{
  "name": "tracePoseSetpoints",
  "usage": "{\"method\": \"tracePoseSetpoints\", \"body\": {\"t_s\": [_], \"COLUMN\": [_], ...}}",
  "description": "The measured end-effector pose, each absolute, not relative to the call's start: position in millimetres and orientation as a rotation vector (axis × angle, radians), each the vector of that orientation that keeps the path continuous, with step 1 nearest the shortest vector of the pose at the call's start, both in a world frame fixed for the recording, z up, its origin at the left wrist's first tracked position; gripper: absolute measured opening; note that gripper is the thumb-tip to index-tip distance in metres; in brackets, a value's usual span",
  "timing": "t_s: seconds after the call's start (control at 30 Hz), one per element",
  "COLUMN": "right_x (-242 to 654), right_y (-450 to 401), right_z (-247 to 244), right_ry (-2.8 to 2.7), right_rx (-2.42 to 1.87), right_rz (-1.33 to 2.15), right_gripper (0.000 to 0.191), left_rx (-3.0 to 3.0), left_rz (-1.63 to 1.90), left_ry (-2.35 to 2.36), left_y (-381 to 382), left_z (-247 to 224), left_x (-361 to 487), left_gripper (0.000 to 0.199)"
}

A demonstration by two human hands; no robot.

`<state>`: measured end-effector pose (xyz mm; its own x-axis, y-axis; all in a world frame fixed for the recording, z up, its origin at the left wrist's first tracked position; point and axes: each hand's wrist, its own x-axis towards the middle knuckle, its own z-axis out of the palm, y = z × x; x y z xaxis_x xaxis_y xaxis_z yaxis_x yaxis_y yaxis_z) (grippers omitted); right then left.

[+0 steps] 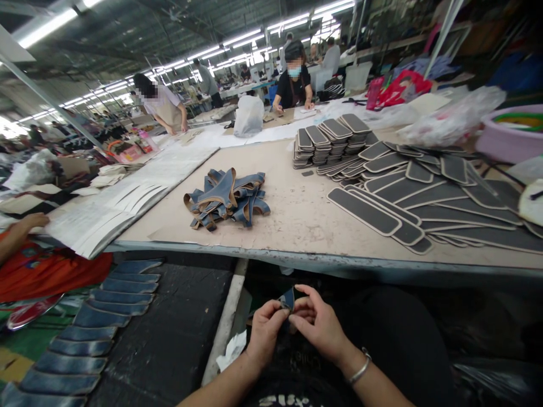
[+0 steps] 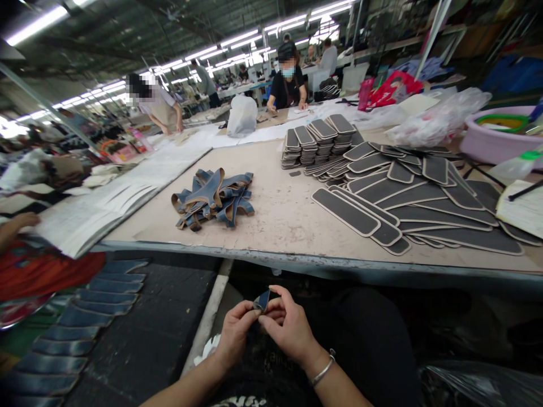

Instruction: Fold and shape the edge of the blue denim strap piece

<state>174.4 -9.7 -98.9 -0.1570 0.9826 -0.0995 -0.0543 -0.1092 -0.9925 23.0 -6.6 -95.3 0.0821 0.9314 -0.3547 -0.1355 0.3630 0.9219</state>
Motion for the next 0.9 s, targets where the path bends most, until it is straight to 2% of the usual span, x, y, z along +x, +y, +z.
{"method": "tracePoseSetpoints", "body": {"t_s": [0.47,0.6,0.9], "right_x": [172.7,174.1,174.3], "right_y": [-9.9,-9.2,-13.0], "right_z": [-96.6,-98.1,-101.0], "right_ry": [-1.346,-1.399,-1.491], "right_rx": [-1.317,-1.333,-1.339], "right_rz": [1.126,1.094,1.016], "right_gripper": [0.056,0.057,0.057], "left_rx": [0.792,0.834,0.77], "left_rz": [0.894,0.788,0.686], "left_ry": [1.105,1.161,1.303], "left_y": [-15.3,-11.6,-2.7], "left_z": [-103.9,-95.5,-96.0], "left_x": [26.2,26.7,25.7], "left_gripper": [0.015,0.027,0.036]}}
